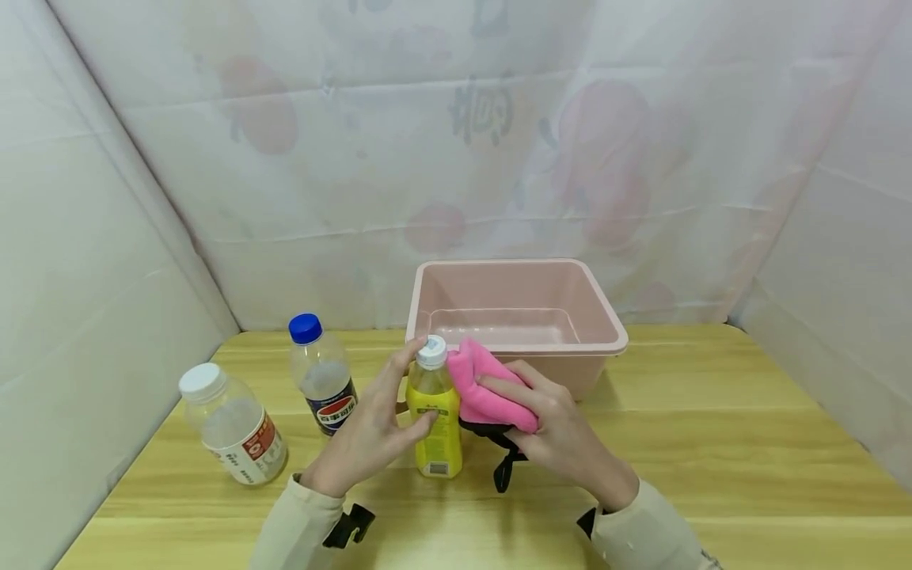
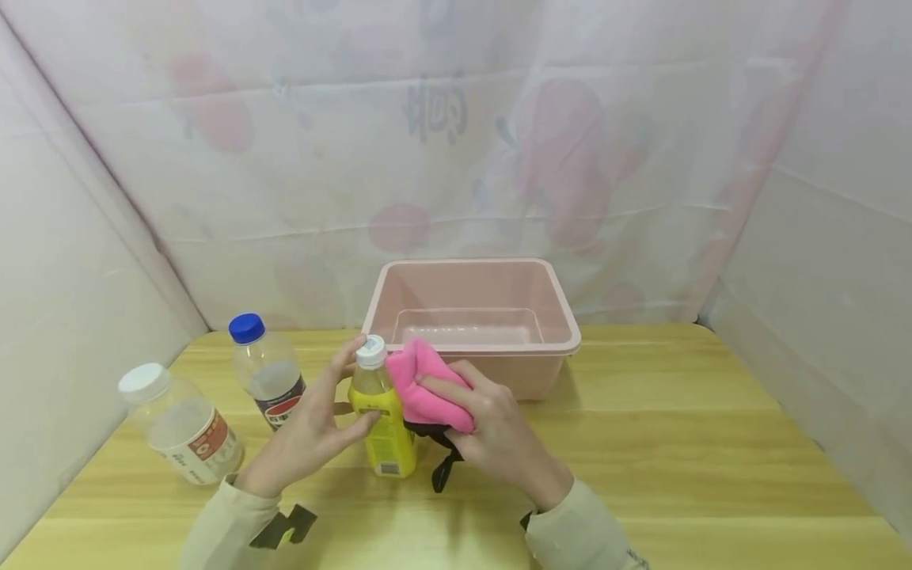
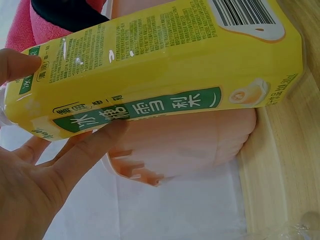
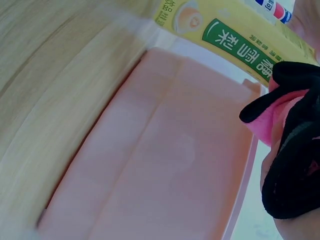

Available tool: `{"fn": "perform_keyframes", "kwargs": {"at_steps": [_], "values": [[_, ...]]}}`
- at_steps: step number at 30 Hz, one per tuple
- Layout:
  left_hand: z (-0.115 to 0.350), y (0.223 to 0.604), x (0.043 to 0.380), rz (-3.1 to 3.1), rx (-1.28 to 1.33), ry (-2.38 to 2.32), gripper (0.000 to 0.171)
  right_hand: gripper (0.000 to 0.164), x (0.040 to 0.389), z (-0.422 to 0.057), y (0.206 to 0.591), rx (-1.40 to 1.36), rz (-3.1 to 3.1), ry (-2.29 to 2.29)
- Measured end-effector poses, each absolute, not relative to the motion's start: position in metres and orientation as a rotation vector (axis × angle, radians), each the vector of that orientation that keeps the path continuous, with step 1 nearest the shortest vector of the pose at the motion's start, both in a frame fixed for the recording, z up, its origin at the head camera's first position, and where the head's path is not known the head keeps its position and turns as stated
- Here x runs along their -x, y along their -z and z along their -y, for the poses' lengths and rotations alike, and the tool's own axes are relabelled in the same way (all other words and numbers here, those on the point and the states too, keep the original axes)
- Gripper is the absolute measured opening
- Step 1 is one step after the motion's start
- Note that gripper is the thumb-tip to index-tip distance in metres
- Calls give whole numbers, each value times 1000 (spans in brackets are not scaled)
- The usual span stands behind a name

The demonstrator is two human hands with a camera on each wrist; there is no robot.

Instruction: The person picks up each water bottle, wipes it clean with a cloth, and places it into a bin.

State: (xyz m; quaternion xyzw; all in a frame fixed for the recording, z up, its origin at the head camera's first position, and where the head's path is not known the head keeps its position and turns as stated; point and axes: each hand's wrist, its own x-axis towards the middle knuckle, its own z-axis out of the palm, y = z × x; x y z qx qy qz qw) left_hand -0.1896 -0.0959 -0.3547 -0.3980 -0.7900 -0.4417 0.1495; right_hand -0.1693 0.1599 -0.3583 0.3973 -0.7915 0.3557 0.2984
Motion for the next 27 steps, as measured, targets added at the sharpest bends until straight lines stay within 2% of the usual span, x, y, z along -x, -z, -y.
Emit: {"fn": "perform_keyframes", "kwargs": {"at_steps": [9, 17, 22, 27], "values": [[95, 351, 193, 2250, 1157, 1248, 89, 67, 173, -161, 357, -1085, 2125, -894], [95, 353, 192, 2248, 1153, 1261, 89, 46, 172, -164, 366, -1153, 2449, -588], [95, 353, 191, 2252, 1156, 1264, 89, 47, 171, -164, 376, -1171, 2794, -437], [95, 353, 189, 2274, 1141, 1285, 90, 50, 170, -165, 378, -1182, 2844, -454]]}}
